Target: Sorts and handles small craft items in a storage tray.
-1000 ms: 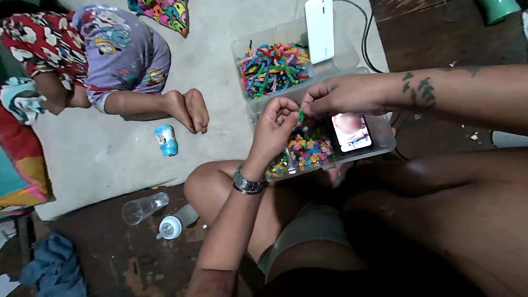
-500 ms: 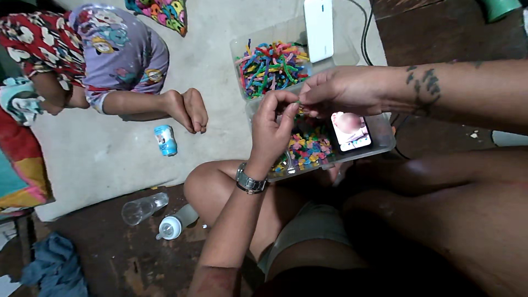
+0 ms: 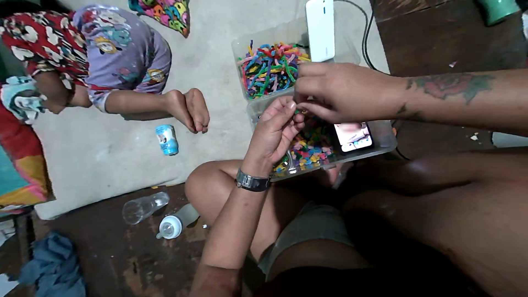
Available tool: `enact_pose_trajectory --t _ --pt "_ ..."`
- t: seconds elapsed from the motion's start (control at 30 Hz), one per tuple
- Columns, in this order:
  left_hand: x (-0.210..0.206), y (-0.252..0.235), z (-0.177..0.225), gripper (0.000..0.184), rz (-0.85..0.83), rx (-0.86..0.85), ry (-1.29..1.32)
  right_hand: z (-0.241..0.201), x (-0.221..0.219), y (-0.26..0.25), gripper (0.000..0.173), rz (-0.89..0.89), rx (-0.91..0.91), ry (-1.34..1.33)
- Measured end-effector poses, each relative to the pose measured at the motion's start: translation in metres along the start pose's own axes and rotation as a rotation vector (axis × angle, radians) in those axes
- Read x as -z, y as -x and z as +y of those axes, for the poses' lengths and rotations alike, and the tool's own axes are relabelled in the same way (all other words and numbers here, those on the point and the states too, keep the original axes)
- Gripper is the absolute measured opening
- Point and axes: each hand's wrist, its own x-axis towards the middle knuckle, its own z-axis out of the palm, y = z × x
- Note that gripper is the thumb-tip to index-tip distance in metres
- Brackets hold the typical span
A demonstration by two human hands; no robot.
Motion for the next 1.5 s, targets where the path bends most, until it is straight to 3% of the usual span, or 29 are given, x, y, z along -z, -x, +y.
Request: enact_pose_trajectory --t 0.13,0.2,0.3,0.47,0.57,0.67,0.83,0.9,0.97,1.1,1.17,1.27,1.37,1.43,1.5 --pt "-0.003 0.004 0.000 0.014 0.086 -0.123 -0.238 -0.010 0.005 -0.005 0.025 -0.093 -0.530 -0.475" --pt "-0.001 0.003 -0.002 0.014 0.094 -0.175 -0.325 -0.012 0.007 -0.007 0.030 -0.130 -0.704 -0.671" --pt "0.000 0.002 -0.003 0.012 0.085 -0.219 -0.376 -0.012 0.005 -0.007 0.027 -0.135 -0.771 -0.794" --pt "-0.002 -0.001 -0.004 0.012 0.098 -0.260 -0.397 -0.014 0.009 -0.008 0.016 -0.156 -0.765 -0.758" --pt "-0.003 0.000 -0.002 0.013 0.109 -0.237 -0.437 -0.012 0.006 -0.006 0.013 -0.139 -0.633 -0.564" --pt "-0.006 0.001 0.000 0.015 0.120 -0.168 -0.472 -0.007 -0.001 -0.003 0.010 -0.060 -0.333 -0.254" --pt "-0.004 -0.007 0.002 0.015 0.012 0.169 0.099 -0.003 0.008 -0.004 0.009 -0.151 0.356 0.466" --pt "-0.001 -0.007 0.001 0.014 -0.016 0.163 0.103 -0.001 0.008 -0.002 0.012 -0.092 0.428 0.514" --pt "-0.002 -0.004 0.000 0.015 0.020 0.064 0.015 0.001 0.007 -0.001 0.011 -0.052 0.212 0.260" --pt "-0.005 0.000 -0.001 0.017 0.110 -0.150 -0.360 -0.010 0.015 -0.006 0.030 -0.150 -0.558 -0.400" --pt "-0.006 -0.001 -0.003 0.017 0.101 -0.223 -0.458 -0.014 0.017 -0.008 0.032 -0.215 -0.771 -0.668" --pt "-0.008 -0.004 -0.004 0.015 0.110 -0.299 -0.524 -0.014 0.010 -0.008 0.025 -0.187 -0.858 -0.981" --pt "-0.010 -0.009 -0.007 0.014 0.105 -0.361 -0.524 -0.014 0.009 -0.009 0.019 -0.148 -0.908 -1.083" --pt "-0.009 -0.007 -0.008 0.014 0.094 -0.367 -0.488 -0.015 0.009 -0.009 0.019 -0.124 -0.883 -1.044" --pt "-0.011 -0.005 -0.006 0.011 0.116 -0.309 -0.446 -0.016 0.010 -0.008 0.018 -0.116 -0.768 -0.833"
